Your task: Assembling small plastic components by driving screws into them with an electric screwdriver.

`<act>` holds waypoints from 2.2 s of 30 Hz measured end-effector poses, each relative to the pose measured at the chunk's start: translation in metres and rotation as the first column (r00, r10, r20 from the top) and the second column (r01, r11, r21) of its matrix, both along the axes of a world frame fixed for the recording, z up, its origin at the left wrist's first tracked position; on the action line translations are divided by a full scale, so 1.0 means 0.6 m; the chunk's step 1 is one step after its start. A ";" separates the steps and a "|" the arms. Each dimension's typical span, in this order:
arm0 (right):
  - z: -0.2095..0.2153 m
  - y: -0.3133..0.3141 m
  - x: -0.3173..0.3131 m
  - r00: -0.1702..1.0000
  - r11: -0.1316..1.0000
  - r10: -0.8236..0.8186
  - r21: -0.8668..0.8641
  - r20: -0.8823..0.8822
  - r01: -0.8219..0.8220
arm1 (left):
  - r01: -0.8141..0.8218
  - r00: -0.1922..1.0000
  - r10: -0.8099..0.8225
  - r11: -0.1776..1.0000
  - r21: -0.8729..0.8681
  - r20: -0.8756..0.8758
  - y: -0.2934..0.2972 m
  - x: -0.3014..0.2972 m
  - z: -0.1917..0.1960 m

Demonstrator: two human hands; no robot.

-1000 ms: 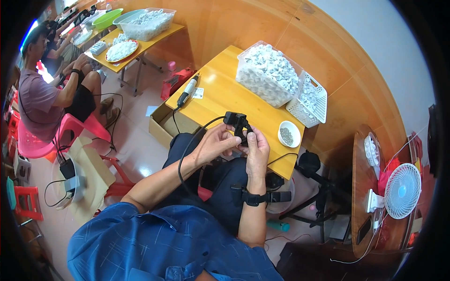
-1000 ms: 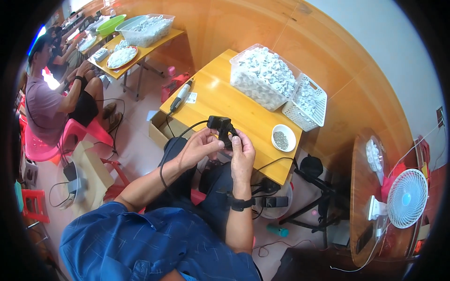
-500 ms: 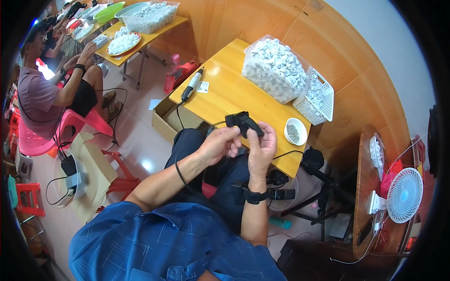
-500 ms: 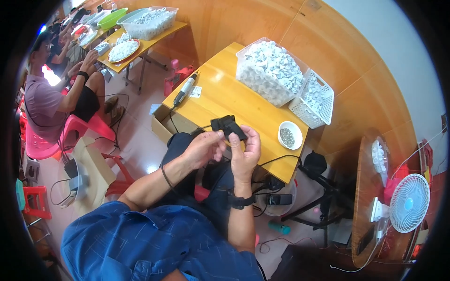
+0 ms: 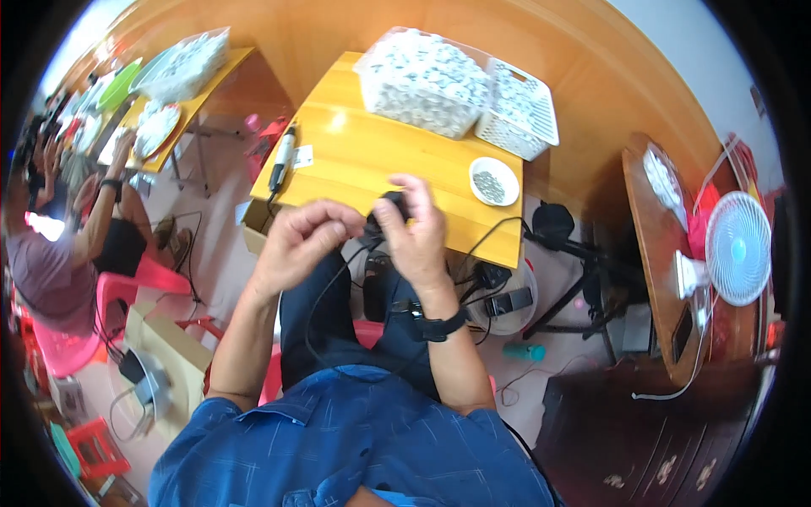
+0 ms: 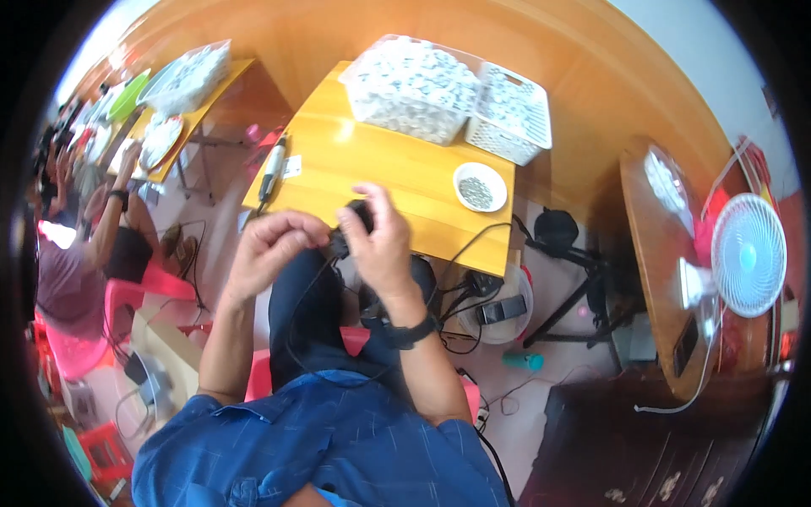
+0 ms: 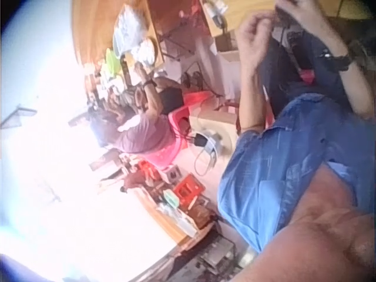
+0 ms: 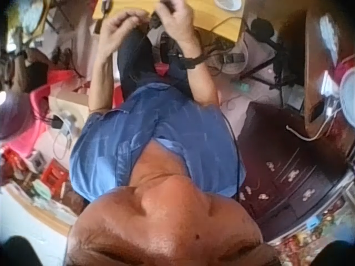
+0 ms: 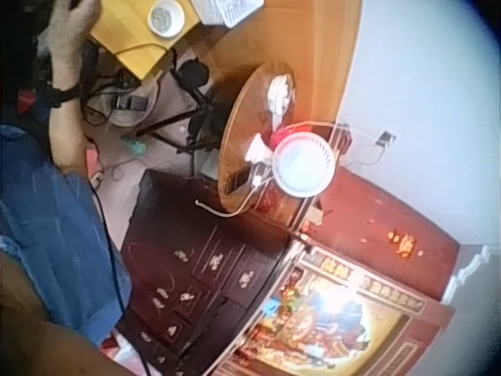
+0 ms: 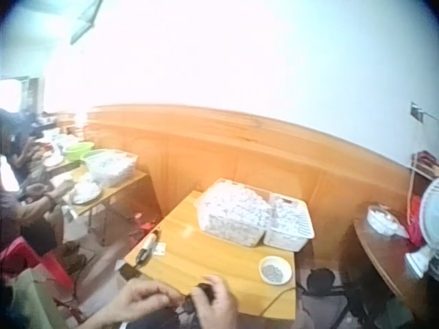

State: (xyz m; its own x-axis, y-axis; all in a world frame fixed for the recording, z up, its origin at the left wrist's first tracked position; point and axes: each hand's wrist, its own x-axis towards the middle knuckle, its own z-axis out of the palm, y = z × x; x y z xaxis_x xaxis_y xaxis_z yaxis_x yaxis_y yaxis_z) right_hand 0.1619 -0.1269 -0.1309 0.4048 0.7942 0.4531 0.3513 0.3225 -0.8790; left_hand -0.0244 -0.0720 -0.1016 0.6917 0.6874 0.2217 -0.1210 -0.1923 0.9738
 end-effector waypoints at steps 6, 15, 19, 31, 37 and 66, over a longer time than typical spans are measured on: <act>0.009 -0.017 -0.027 0.998 0.999 0.054 -0.004 -0.014 -0.054 | -0.153 0.984 0.170 0.959 0.238 -0.051 -0.037 0.033 -0.057; 0.003 -0.019 -0.062 0.981 0.986 0.115 0.102 0.154 -0.131 | -0.133 0.905 0.398 0.605 0.785 -0.153 -0.042 0.005 -0.090; -0.004 -0.022 -0.087 0.974 0.971 0.176 0.137 0.145 -0.196 | -0.225 0.772 0.549 0.707 0.671 -0.320 -0.051 0.013 -0.064; -0.010 -0.026 -0.119 0.975 0.967 -0.187 0.195 0.123 0.161 | -0.505 0.858 0.511 0.823 0.261 0.049 -0.009 0.018 -0.074; -0.027 -0.003 -0.089 0.991 0.985 -0.018 0.170 -0.130 0.040 | -0.521 0.853 0.515 0.829 0.202 0.086 -0.003 0.029 -0.066; -0.046 -0.020 -0.141 0.453 0.739 0.522 0.118 -0.722 -0.664 | 0.090 0.707 0.502 0.635 -0.767 0.498 0.181 -0.009 -0.067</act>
